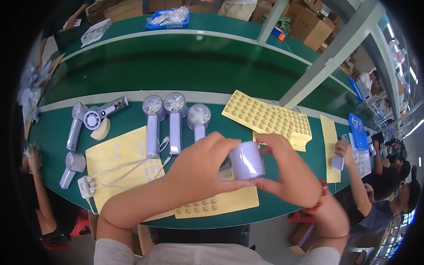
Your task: The person assembles portable hand fans by hand, then applies adhesive stickers to the fan handles.
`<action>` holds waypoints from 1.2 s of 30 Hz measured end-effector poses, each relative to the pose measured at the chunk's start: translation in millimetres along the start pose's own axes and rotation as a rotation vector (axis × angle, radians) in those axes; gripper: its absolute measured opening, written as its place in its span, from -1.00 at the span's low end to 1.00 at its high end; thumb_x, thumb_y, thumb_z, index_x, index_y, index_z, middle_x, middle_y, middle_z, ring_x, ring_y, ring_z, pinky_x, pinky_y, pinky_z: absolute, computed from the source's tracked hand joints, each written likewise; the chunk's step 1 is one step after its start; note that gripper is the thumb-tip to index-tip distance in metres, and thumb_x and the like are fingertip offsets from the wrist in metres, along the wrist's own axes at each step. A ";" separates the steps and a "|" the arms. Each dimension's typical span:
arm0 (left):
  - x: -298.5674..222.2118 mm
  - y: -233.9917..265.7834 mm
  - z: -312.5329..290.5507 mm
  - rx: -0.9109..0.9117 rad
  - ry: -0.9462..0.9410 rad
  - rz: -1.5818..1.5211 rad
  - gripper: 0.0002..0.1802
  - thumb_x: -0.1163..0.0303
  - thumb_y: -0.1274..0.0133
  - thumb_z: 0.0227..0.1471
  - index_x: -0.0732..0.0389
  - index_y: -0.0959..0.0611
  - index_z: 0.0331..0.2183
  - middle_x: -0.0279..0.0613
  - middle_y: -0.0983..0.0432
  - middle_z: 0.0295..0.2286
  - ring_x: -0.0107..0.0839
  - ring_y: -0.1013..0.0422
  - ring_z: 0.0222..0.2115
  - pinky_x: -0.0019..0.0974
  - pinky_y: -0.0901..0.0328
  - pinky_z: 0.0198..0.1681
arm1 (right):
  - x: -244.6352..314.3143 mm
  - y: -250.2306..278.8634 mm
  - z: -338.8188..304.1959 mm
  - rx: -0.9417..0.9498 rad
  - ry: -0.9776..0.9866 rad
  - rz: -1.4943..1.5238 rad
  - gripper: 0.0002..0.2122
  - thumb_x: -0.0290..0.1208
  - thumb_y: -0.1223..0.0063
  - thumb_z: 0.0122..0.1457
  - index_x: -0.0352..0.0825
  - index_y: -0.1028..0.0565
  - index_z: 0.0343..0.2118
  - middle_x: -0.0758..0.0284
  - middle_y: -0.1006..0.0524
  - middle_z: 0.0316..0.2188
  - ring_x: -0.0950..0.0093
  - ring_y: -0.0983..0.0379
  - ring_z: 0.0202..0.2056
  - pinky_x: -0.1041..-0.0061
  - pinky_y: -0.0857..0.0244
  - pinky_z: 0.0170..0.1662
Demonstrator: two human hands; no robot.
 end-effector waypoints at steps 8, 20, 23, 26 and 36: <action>1.0 -9.1 2.6 0.060 -0.110 0.030 -0.03 0.01 -0.09 -0.16 0.38 -0.02 0.10 0.17 -0.30 -0.19 0.01 -0.26 -0.15 -0.05 -0.09 0.00 | -40.1 -89.0 -7.8 -0.210 -0.104 0.393 -0.36 -0.43 -0.22 -0.12 -0.40 -0.17 0.04 0.17 -0.31 -0.05 0.37 -0.29 -0.05 0.41 -0.20 -0.03; 24.1 -44.5 -23.8 0.298 0.176 0.936 -0.49 0.54 0.16 -0.08 0.55 -0.25 -0.04 0.20 -0.08 0.04 -0.06 -0.06 0.08 -0.19 -0.02 0.12 | -61.9 -85.9 55.3 0.009 -0.427 0.234 -0.59 -0.12 -0.06 -0.05 -0.49 -0.41 -0.43 0.13 -0.48 -0.51 0.32 -0.45 -0.44 0.45 -0.29 -0.37; 39.4 -49.8 -21.1 0.186 0.137 0.850 -0.53 0.55 0.22 -0.05 0.55 -0.26 -0.05 0.19 -0.09 0.04 -0.08 -0.09 0.07 -0.18 -0.02 0.11 | -59.9 -82.7 54.7 -0.038 -0.364 -0.156 -0.56 0.00 0.04 0.01 -0.42 -0.41 -0.54 0.12 -0.46 -0.65 0.22 -0.43 -0.55 0.38 -0.29 -0.46; 46.6 -42.8 -24.8 0.235 0.154 0.851 -0.41 0.58 0.19 -0.11 0.58 -0.14 0.01 0.23 -0.03 0.05 -0.03 -0.02 0.10 -0.15 0.06 0.15 | -48.1 -71.8 43.6 -0.088 -0.332 -0.473 -0.54 0.06 0.12 0.05 -0.37 -0.41 -0.57 0.19 -0.48 -0.63 0.23 -0.44 -0.54 0.32 -0.30 -0.45; -27.2 6.4 -6.5 0.466 -0.030 0.499 -0.30 0.18 -0.05 -0.08 0.48 -0.24 -0.02 0.20 -0.17 -0.02 -0.05 -0.18 -0.01 -0.15 -0.07 0.06 | -188.2 50.0 -123.7 -0.947 -0.794 -1.005 -0.54 -0.20 -0.20 -0.15 -0.38 -0.40 -0.20 0.06 -0.38 -0.19 0.14 -0.34 -0.17 0.30 -0.26 -0.11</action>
Point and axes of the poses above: each hand's wrist, its own z-axis towards the middle knuckle, its own y-axis out of the back of the hand, x = y × z, the point moved 1 cm from there along z, towards the middle knuckle
